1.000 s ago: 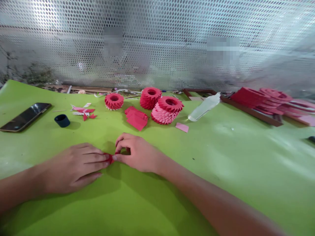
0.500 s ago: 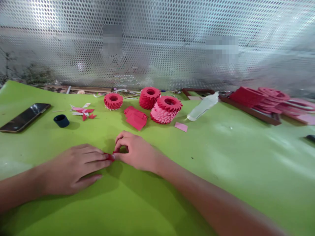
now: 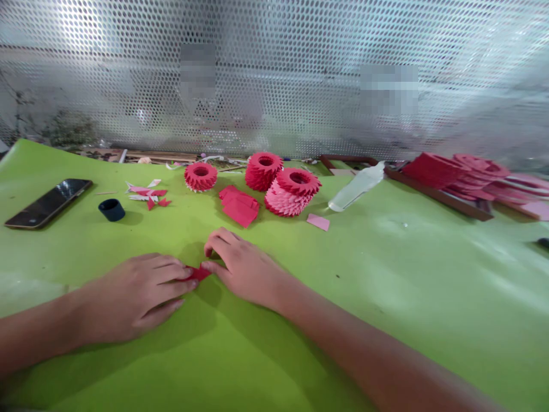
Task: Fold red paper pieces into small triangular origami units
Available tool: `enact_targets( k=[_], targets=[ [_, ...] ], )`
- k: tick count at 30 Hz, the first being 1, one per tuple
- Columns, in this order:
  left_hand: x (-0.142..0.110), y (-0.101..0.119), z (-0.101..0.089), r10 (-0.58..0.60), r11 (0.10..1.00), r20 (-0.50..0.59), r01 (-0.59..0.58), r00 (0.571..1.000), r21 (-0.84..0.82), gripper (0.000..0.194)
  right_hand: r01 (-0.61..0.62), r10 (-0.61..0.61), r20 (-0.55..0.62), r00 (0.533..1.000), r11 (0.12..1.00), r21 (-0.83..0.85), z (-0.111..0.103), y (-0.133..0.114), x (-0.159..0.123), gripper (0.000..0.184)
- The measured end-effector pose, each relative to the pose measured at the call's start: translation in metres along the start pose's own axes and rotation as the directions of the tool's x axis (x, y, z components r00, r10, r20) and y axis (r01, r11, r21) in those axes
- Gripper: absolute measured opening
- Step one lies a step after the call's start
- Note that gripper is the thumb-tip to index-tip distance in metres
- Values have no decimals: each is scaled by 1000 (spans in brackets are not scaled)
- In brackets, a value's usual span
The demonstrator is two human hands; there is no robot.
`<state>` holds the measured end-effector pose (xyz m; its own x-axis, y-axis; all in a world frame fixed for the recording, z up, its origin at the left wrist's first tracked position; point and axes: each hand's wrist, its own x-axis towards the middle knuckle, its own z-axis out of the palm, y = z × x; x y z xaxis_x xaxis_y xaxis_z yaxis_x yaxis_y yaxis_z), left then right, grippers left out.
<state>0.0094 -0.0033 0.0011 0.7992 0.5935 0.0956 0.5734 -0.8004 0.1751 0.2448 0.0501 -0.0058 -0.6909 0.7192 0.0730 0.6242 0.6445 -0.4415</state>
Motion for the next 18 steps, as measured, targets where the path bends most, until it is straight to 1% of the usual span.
enact_targets(
  k=[3, 6, 8, 10, 12, 13, 14, 16, 18],
  targets=[
    [1, 0, 0, 5, 1000, 1, -5, 1000, 1, 29, -8, 8, 12, 1000, 999, 48, -2, 1, 0, 23],
    [0, -1, 1, 32, 999, -19, -31, 999, 28, 31, -37, 34, 35, 999, 993, 112, -6, 0, 0, 30],
    [0, -1, 1, 47, 998, -55, -45, 997, 43, 32, -74, 65, 62, 996, 985, 155, -10, -3, 1, 28],
    [-1, -1, 0, 29, 999, -102, -26, 994, 31, 30, -120, 101, 98, 990, 970, 212, -12, -4, 2, 23],
    [-2, -1, -1, -50, 999, -168, 45, 985, -30, 23, -176, 149, 107, 983, 933, 314, -14, -5, 3, 25],
    [-2, -1, -2, -110, 991, -191, 94, 975, -90, 23, -197, 176, 91, 980, 902, 384, -15, -5, 4, 28],
    [-2, -1, -3, -183, 973, -197, 149, 963, -173, 28, -206, 199, 63, 978, 864, 459, -15, -5, 4, 31],
    [-1, 0, -4, -335, 890, -153, 259, 930, -374, 36, -184, 227, 0, 974, 791, 584, -13, -8, 3, 33],
    [1, 1, -4, -448, 771, -75, 343, 891, -536, 34, -150, 216, -26, 976, 754, 639, -10, -13, 0, 32]
  ],
)
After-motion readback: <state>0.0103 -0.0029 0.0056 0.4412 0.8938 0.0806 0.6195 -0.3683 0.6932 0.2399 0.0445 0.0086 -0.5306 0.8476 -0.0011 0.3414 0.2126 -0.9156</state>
